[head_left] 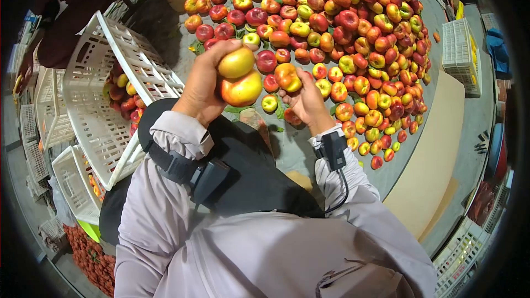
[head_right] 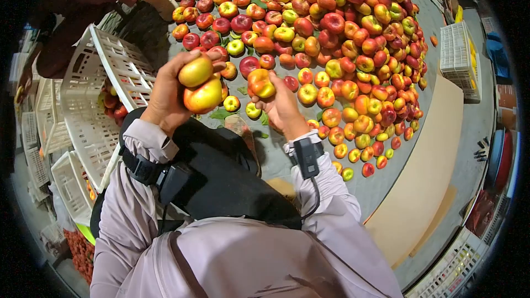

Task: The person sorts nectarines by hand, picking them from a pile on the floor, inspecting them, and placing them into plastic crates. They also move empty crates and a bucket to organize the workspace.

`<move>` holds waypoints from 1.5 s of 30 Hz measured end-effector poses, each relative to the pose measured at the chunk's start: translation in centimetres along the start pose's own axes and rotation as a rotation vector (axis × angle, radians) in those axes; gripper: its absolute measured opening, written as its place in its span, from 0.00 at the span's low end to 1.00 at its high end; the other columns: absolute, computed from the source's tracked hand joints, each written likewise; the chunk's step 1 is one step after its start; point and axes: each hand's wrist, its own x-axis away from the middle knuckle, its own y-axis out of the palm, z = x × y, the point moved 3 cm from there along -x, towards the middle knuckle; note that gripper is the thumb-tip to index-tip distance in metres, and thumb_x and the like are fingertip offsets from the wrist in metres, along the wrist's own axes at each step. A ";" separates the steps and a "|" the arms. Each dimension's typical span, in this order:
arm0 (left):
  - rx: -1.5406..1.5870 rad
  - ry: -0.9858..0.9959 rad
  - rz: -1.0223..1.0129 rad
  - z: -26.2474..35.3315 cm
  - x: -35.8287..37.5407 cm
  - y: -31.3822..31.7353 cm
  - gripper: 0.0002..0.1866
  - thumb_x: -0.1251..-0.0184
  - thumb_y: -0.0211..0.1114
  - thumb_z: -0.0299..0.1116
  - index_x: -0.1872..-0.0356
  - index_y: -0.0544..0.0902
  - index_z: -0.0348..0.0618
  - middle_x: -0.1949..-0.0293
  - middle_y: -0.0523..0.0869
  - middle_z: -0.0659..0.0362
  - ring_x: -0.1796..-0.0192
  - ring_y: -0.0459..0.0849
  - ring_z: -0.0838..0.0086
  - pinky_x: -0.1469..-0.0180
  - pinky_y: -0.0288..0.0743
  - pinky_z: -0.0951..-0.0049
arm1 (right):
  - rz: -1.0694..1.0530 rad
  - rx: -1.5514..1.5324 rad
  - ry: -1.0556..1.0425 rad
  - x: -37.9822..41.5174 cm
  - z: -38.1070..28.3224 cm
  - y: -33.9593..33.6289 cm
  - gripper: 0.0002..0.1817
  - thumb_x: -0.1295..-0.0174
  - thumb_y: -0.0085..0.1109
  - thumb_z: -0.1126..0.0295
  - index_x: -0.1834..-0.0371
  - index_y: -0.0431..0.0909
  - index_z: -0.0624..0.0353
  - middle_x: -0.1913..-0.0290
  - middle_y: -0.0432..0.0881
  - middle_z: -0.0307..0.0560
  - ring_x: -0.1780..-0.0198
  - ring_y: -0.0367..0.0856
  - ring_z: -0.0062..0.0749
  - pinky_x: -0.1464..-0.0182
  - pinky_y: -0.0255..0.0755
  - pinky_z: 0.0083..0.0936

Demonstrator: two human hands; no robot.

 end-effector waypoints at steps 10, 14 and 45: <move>-0.042 -0.139 0.109 -1.2 0.7 0.8 0.19 0.38 0.62 0.41 0.50 0.76 0.42 0.60 0.83 0.56 0.63 0.84 0.70 0.62 0.81 0.68 | -0.037 0.916 -0.555 1.3 -1.2 7.1 0.21 0.27 0.40 0.53 0.50 0.77 0.56 0.69 0.78 0.44 0.65 0.76 0.30 0.58 0.70 0.27; 0.006 -0.145 0.117 -1.0 0.4 0.7 0.17 0.40 0.62 0.43 0.55 0.76 0.42 0.63 0.83 0.55 0.65 0.85 0.67 0.63 0.82 0.64 | 0.525 1.609 -0.574 -3.9 -3.5 -6.1 0.17 0.36 0.52 0.59 0.52 0.77 0.58 0.66 0.80 0.54 0.60 0.80 0.46 0.59 0.74 0.38; 0.335 0.384 0.119 6.0 4.9 -3.2 0.20 0.37 0.57 0.48 0.55 0.77 0.41 0.62 0.82 0.50 0.61 0.83 0.52 0.62 0.81 0.58 | 0.600 2.099 -0.171 -5.8 -10.8 -17.2 0.19 0.46 0.55 0.62 0.51 0.75 0.55 0.58 0.82 0.63 0.55 0.81 0.56 0.53 0.74 0.48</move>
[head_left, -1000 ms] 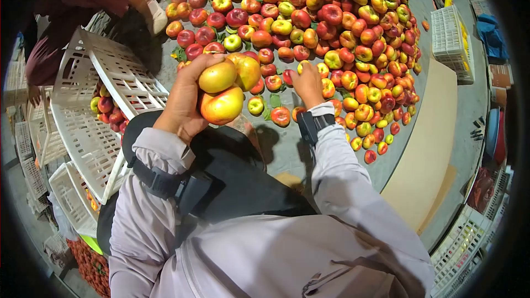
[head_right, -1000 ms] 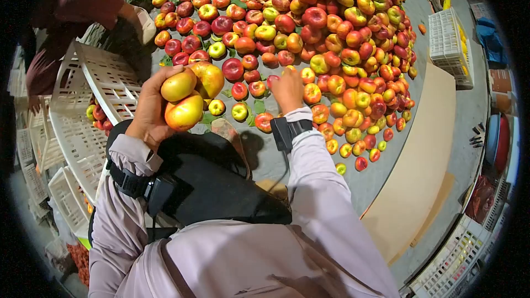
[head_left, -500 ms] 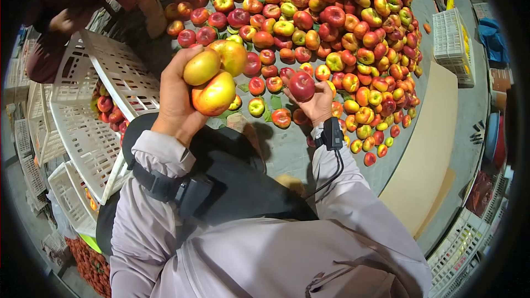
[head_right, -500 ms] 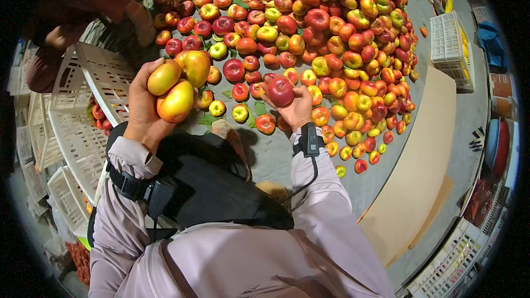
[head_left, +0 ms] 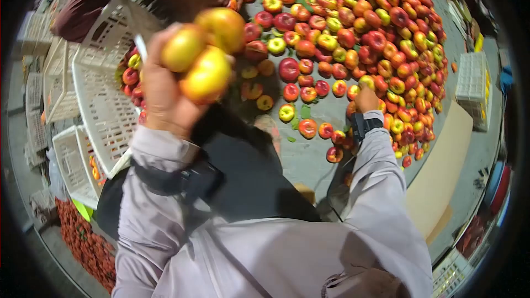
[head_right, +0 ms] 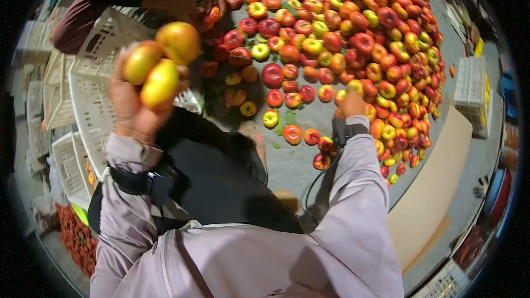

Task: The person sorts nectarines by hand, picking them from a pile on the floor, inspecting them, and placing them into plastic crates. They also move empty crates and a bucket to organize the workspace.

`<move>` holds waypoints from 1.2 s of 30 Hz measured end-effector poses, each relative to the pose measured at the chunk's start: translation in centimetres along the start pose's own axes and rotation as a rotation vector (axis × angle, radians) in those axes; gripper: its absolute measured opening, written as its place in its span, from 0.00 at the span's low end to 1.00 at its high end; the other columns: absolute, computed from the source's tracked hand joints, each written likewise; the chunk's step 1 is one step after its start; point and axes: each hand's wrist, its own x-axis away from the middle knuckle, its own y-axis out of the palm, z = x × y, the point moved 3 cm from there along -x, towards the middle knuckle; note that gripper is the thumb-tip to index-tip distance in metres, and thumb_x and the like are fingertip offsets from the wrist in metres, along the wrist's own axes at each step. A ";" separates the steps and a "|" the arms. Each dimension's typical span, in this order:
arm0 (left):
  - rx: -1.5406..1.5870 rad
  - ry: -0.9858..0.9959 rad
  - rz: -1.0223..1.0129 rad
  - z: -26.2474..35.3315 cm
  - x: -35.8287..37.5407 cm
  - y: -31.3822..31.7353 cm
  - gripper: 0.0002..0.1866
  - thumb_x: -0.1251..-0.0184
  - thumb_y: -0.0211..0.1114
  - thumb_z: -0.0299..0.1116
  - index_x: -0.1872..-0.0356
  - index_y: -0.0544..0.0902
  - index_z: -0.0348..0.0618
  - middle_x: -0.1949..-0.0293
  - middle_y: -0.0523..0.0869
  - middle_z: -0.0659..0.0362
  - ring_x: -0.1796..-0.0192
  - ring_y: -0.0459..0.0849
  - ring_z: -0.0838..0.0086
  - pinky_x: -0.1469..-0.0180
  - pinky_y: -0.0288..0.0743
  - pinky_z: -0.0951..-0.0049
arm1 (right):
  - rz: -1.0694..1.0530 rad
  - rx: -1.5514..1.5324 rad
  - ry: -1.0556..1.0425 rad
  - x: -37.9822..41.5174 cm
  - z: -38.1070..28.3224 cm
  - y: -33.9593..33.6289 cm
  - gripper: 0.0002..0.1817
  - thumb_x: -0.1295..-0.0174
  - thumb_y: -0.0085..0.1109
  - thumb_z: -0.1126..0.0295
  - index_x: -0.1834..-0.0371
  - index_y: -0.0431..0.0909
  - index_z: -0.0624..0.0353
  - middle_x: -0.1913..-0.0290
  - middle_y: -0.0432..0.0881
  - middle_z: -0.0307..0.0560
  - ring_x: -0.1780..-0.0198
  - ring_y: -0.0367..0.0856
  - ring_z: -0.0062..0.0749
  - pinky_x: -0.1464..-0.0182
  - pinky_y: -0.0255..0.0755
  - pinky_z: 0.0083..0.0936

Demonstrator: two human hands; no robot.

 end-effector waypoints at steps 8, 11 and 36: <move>-0.569 0.113 0.457 15.8 4.5 -16.4 0.20 0.38 0.58 0.49 0.54 0.77 0.45 0.63 0.83 0.53 0.66 0.85 0.64 0.68 0.83 0.62 | -0.260 0.495 0.004 -4.6 -0.2 4.9 0.27 0.35 0.44 0.44 0.58 0.82 0.57 0.57 0.84 0.54 0.53 0.83 0.46 0.54 0.76 0.41; -0.615 -0.094 0.572 16.5 6.1 -23.3 0.20 0.39 0.55 0.50 0.55 0.77 0.47 0.68 0.83 0.58 0.72 0.83 0.70 0.77 0.77 0.67 | -0.233 0.517 0.016 -5.0 0.9 5.6 0.25 0.39 0.54 0.50 0.44 0.72 0.52 0.53 0.82 0.54 0.52 0.82 0.47 0.54 0.76 0.42; -0.259 0.035 -0.218 12.7 7.7 -7.2 0.35 0.36 0.58 0.57 0.35 0.63 0.46 0.40 0.70 0.53 0.41 0.75 0.65 0.46 0.76 0.49 | -1.098 -1.605 -0.834 17.4 -50.6 -17.0 0.26 0.38 0.55 0.55 0.41 0.67 0.60 0.53 0.77 0.47 0.55 0.80 0.32 0.53 0.75 0.27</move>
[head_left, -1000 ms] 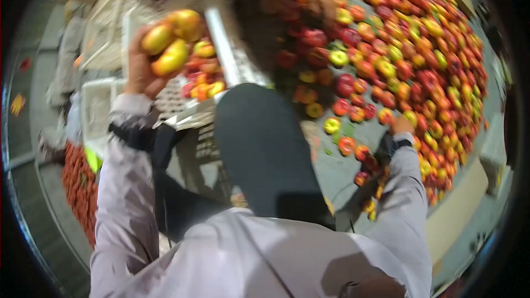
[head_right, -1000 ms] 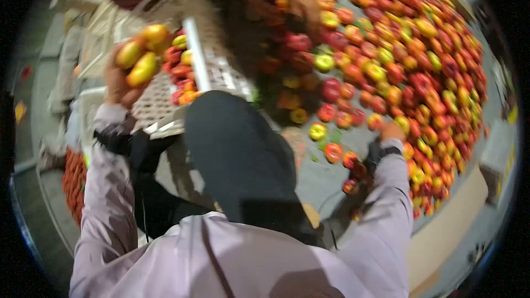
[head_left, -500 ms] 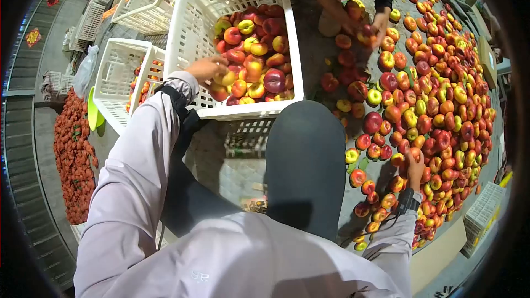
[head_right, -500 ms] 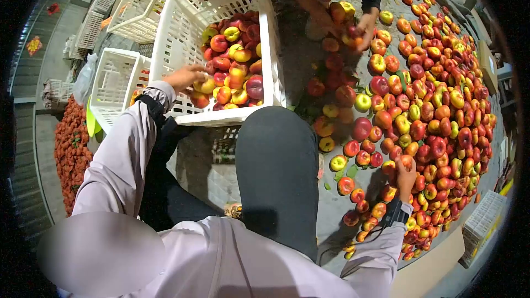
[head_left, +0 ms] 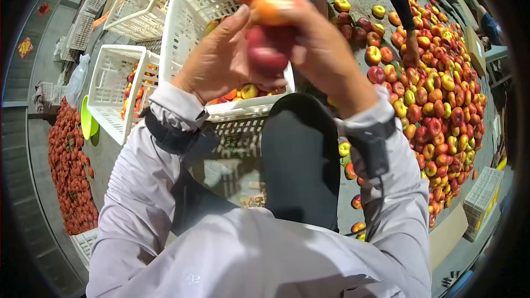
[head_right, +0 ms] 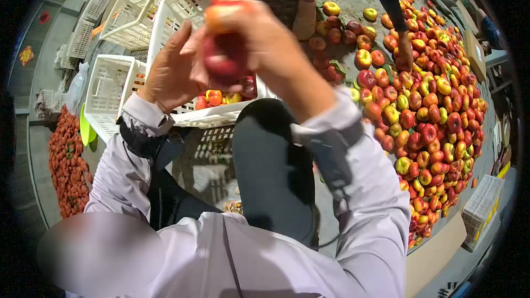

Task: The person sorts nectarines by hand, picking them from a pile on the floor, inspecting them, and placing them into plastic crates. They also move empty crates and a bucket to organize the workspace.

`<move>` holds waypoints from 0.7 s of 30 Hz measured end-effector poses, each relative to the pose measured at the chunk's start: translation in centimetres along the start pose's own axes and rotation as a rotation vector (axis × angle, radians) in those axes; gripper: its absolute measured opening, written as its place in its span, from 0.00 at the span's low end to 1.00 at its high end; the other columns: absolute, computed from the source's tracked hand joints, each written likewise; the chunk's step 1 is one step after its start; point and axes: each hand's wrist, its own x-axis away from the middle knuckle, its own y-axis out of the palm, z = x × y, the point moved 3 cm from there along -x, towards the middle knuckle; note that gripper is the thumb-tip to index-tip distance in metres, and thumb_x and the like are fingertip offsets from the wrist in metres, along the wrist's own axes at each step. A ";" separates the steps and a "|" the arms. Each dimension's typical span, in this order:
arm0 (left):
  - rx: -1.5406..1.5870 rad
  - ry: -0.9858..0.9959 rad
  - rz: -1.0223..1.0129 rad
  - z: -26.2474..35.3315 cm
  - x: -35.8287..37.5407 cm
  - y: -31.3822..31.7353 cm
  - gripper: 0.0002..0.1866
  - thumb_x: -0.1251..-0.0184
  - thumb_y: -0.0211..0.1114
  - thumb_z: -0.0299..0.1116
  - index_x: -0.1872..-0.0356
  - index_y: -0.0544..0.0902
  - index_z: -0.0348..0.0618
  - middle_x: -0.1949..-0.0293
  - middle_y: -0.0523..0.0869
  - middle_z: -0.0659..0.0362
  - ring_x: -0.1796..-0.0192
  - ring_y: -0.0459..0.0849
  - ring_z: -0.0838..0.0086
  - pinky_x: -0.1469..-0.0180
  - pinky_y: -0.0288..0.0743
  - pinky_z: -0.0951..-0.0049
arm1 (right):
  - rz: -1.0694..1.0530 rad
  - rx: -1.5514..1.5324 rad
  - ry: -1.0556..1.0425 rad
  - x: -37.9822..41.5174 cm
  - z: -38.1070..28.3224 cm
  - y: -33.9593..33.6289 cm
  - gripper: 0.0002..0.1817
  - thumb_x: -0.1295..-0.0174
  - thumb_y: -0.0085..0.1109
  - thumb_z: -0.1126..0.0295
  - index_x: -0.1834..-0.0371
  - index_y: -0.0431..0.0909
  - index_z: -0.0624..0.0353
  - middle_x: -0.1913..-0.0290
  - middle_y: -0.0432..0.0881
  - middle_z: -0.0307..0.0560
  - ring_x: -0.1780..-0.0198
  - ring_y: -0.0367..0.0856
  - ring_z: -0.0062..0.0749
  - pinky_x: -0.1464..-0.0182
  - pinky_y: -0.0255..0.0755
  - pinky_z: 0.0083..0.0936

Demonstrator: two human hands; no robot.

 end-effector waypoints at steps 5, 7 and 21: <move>-0.044 -0.041 0.228 -0.3 1.7 -6.8 0.32 0.36 0.57 0.56 0.38 0.68 0.45 0.47 0.78 0.54 0.52 0.83 0.67 0.49 0.78 0.60 | 0.078 1.205 -0.290 -3.1 2.8 2.2 0.34 0.43 0.60 0.51 0.37 0.65 0.57 0.46 0.72 0.62 0.44 0.72 0.49 0.41 0.66 0.32; -0.134 -0.120 0.315 -1.1 2.4 -11.1 0.33 0.35 0.54 0.55 0.35 0.65 0.45 0.46 0.79 0.57 0.53 0.83 0.68 0.48 0.77 0.63 | -0.004 1.361 -0.249 -1.9 2.5 1.5 0.37 0.46 0.63 0.49 0.38 0.67 0.59 0.44 0.69 0.67 0.40 0.66 0.57 0.38 0.63 0.37; -1.070 -0.838 0.788 -2.0 5.4 -31.1 0.26 0.39 0.65 0.48 0.44 0.73 0.46 0.50 0.79 0.56 0.47 0.77 0.66 0.49 0.75 0.62 | 1.081 1.306 0.754 48.4 13.1 -20.5 0.20 0.48 0.62 0.65 0.53 0.76 0.62 0.56 0.79 0.57 0.56 0.79 0.51 0.53 0.73 0.39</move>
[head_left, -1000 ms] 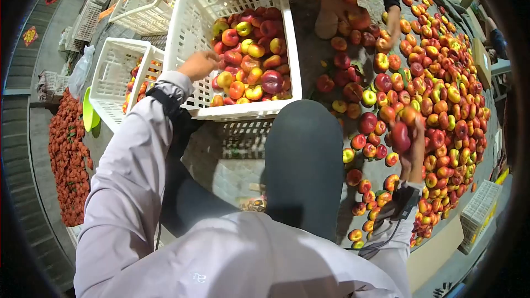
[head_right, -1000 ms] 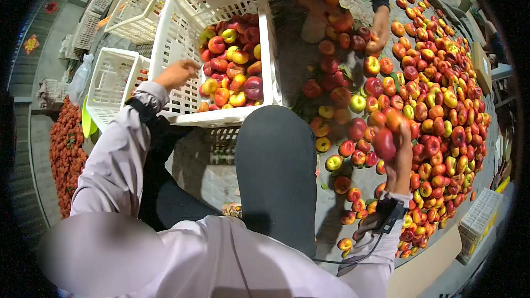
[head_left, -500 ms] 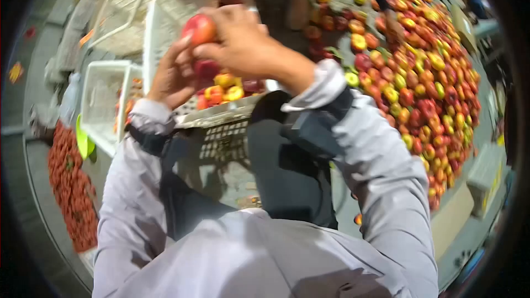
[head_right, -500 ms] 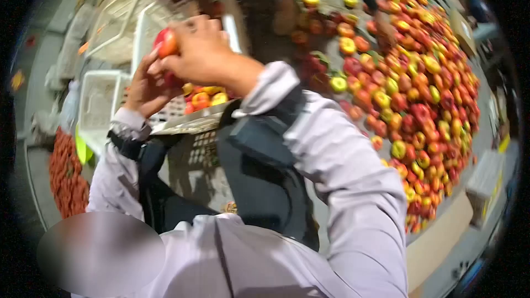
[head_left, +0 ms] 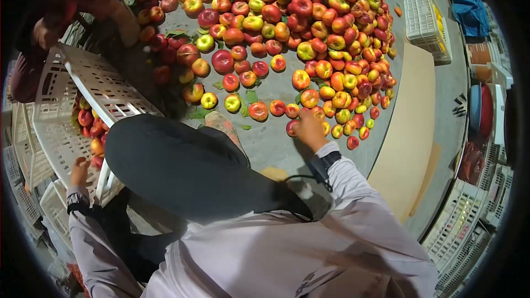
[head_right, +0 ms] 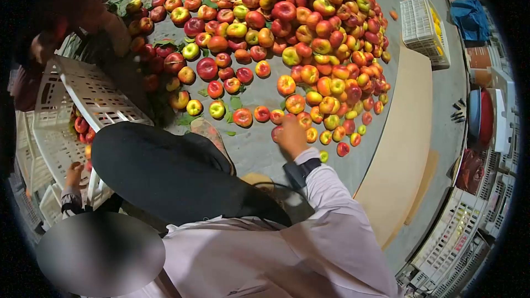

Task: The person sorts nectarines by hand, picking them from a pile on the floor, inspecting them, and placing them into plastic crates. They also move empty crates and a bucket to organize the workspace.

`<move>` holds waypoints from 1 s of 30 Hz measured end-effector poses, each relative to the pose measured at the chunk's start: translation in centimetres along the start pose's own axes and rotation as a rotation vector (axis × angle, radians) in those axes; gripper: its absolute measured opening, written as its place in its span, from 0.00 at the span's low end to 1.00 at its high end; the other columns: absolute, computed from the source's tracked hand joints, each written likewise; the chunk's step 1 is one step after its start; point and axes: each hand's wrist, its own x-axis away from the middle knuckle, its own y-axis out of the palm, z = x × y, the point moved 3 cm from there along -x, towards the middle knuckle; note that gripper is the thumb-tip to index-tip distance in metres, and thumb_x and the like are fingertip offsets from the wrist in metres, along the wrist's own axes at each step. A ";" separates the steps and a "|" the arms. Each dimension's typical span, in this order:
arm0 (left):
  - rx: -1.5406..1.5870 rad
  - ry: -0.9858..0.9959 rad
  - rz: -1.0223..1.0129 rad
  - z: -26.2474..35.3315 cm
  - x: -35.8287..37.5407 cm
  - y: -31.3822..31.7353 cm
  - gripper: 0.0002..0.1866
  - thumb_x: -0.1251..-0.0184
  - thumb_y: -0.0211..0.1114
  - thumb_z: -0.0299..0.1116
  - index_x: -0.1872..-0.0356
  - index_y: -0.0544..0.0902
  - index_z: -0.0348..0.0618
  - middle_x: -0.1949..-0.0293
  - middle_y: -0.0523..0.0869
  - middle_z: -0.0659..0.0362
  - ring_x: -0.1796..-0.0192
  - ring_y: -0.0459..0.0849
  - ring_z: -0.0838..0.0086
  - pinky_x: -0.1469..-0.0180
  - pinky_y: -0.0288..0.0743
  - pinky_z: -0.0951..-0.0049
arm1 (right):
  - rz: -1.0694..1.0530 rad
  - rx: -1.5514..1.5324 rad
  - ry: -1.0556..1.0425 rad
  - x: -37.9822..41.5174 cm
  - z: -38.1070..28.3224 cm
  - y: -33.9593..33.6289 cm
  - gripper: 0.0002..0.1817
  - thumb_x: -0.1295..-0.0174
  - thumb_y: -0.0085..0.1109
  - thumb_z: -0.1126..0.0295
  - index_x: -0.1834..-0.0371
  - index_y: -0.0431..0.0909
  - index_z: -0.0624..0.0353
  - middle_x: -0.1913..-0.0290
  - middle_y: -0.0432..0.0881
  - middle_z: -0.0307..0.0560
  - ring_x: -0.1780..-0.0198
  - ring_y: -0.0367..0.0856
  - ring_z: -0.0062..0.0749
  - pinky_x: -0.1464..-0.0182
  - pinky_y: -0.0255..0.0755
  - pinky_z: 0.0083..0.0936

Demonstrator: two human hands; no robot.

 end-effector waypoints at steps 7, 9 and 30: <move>0.201 0.750 0.146 17.9 15.9 5.6 0.18 0.34 0.59 0.39 0.46 0.76 0.43 0.45 0.77 0.61 0.43 0.74 0.72 0.44 0.69 0.70 | 0.274 0.123 0.090 -6.6 5.5 -1.7 0.21 0.51 0.66 0.63 0.54 0.77 0.61 0.58 0.78 0.60 0.56 0.78 0.58 0.51 0.74 0.42; 0.187 0.932 -0.008 22.7 23.9 10.6 0.16 0.34 0.58 0.36 0.47 0.77 0.42 0.47 0.78 0.60 0.44 0.75 0.74 0.45 0.70 0.73 | 0.181 0.261 0.101 -7.8 4.8 -0.8 0.28 0.56 0.70 0.57 0.54 0.76 0.63 0.56 0.77 0.62 0.55 0.78 0.57 0.50 0.74 0.42; 0.347 0.853 -0.121 23.9 24.5 13.6 0.27 0.38 0.65 0.46 0.41 0.69 0.47 0.50 0.77 0.56 0.55 0.81 0.72 0.60 0.80 0.71 | 0.122 0.237 0.117 -1.0 8.3 -1.5 0.27 0.54 0.67 0.71 0.47 0.72 0.49 0.51 0.72 0.60 0.50 0.75 0.58 0.53 0.75 0.45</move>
